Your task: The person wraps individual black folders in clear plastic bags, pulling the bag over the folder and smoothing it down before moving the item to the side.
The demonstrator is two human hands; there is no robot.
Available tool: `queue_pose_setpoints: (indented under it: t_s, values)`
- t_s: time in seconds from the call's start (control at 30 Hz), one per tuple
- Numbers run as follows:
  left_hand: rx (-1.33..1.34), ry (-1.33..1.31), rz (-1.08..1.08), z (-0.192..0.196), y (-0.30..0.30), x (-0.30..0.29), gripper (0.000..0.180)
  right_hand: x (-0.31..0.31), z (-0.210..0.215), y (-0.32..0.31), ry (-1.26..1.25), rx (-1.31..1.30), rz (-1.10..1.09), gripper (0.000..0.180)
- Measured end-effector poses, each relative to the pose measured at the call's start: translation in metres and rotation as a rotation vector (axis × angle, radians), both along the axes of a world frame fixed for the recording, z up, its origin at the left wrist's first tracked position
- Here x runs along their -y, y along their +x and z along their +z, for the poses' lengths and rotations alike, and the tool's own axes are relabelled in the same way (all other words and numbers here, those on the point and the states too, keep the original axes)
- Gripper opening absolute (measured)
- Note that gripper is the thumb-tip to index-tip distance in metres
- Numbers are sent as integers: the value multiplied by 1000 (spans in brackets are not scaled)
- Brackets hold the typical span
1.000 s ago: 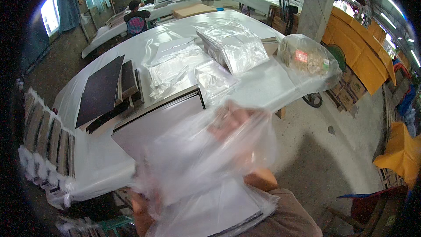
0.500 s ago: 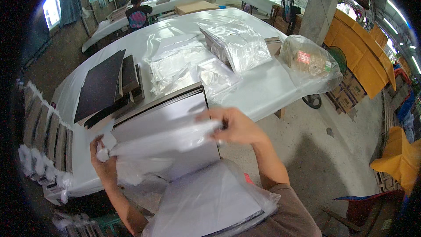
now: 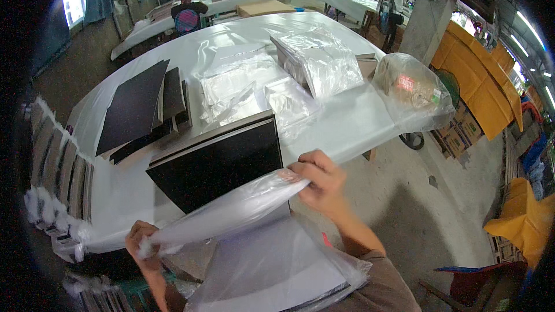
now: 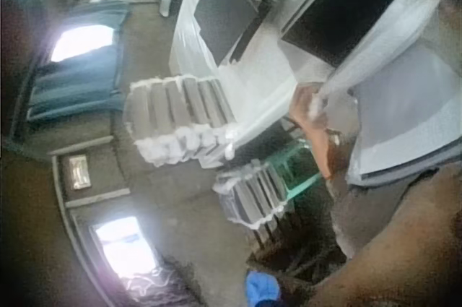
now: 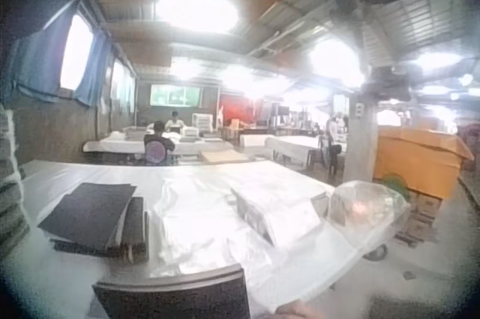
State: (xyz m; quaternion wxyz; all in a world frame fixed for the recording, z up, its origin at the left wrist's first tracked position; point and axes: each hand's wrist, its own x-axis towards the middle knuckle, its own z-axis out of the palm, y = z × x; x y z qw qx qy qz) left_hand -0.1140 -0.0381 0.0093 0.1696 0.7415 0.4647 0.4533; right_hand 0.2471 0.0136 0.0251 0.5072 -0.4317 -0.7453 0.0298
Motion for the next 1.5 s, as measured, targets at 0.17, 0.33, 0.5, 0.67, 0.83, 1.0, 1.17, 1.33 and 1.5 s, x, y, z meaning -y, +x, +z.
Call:
queue_pose_setpoints:
  t_s: [0.17, 0.33, 0.5, 0.67, 0.83, 1.0, 1.17, 1.33, 1.5]
  values:
    - [524, -968, -131, 14, 0, -24, 30, -4, 28, 26, -964, -451, 827, 61]
    - [855, -1294, -253, -109, -21, -32, 40, 8, -100, 64, -1412, -887, 614, 62]
    - [752, -1241, -198, -187, -22, 10, 44, 42, -130, 52, -1418, -1041, 652, 50]
    - [1017, -1179, 143, -218, -1, 15, 42, 34, -182, 55, -1576, -1067, 566, 44]
    - [1136, -968, 360, -245, 40, 0, 34, -12, -290, 47, -1565, -285, -74, 32]
    - [470, -867, 530, -240, -15, 0, 26, -16, -262, 85, -1467, -178, 34, 28]
    - [598, -629, 124, -21, 25, 6, 7, -39, -70, 48, -972, -58, 598, 34]
    - [642, -90, -567, 45, 112, -10, 16, -7, 16, -84, -310, -79, 1113, 85]
    - [784, 141, -287, 56, 143, -25, 75, 2, 7, -99, -522, -789, 717, 44]
